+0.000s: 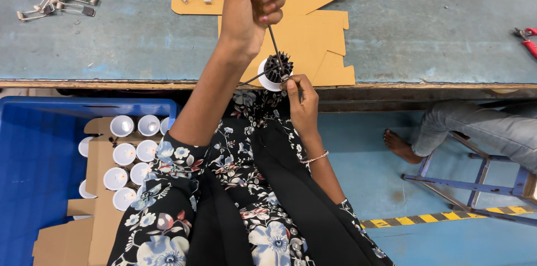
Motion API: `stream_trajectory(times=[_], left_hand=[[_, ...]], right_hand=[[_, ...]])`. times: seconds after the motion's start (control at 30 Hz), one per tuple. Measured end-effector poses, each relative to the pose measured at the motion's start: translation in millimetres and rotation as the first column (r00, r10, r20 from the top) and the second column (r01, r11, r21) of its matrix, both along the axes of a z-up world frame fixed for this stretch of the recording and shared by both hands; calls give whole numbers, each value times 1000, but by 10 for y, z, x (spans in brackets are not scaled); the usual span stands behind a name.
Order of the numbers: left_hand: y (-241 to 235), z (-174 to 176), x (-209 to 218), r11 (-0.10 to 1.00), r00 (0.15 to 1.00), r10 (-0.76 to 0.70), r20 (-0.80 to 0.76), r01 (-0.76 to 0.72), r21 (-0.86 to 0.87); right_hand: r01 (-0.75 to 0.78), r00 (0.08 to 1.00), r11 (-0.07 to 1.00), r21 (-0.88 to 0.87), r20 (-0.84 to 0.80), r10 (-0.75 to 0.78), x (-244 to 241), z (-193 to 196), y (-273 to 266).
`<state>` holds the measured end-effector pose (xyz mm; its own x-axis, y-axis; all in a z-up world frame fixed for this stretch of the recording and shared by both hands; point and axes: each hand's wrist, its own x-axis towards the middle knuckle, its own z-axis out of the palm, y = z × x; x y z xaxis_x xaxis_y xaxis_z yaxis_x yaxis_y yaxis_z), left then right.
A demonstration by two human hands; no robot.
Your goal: The person assembles small electronic components by inserting metal clips into white plastic housings. They use a yellow screwdriver to tighten the clips inside the housing and place the finished units into a blue bin.
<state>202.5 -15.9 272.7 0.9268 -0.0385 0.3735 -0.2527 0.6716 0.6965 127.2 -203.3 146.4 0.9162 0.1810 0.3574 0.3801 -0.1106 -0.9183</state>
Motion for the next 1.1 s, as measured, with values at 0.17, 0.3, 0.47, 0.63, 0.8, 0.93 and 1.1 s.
stream_trajectory(times=[0.17, 0.3, 0.47, 0.63, 0.8, 0.93, 1.1], left_hand=[[125, -125, 232, 993, 995, -71, -72, 64, -103], [223, -249, 371, 984, 988, -98, -115, 79, -160], [348, -366, 508, 972, 982, -122, -142, 89, -218], [407, -387, 512, 972, 987, -98, -124, 68, -226], [394, -319, 449, 968, 985, -138, -100, 113, -225], [357, -225, 289, 964, 992, -110, -69, 89, -252], [435, -159, 23, 967, 999, -18, -37, 8, -253]], right_hand=[[17, 999, 1000, 6, 31, -18, 3, 0, 36], [35, 997, 998, -52, 70, -31, -12, 64, 17], [100, 995, 995, -15, 17, -100, 0, 57, 85], [133, 987, 990, 41, -96, -128, 46, 26, 112], [-1, 990, 992, 126, -142, 19, 93, 12, -5], [33, 995, 994, 102, -99, -23, -4, 25, 23], [239, 970, 953, -187, 94, -224, -138, 164, 133]])
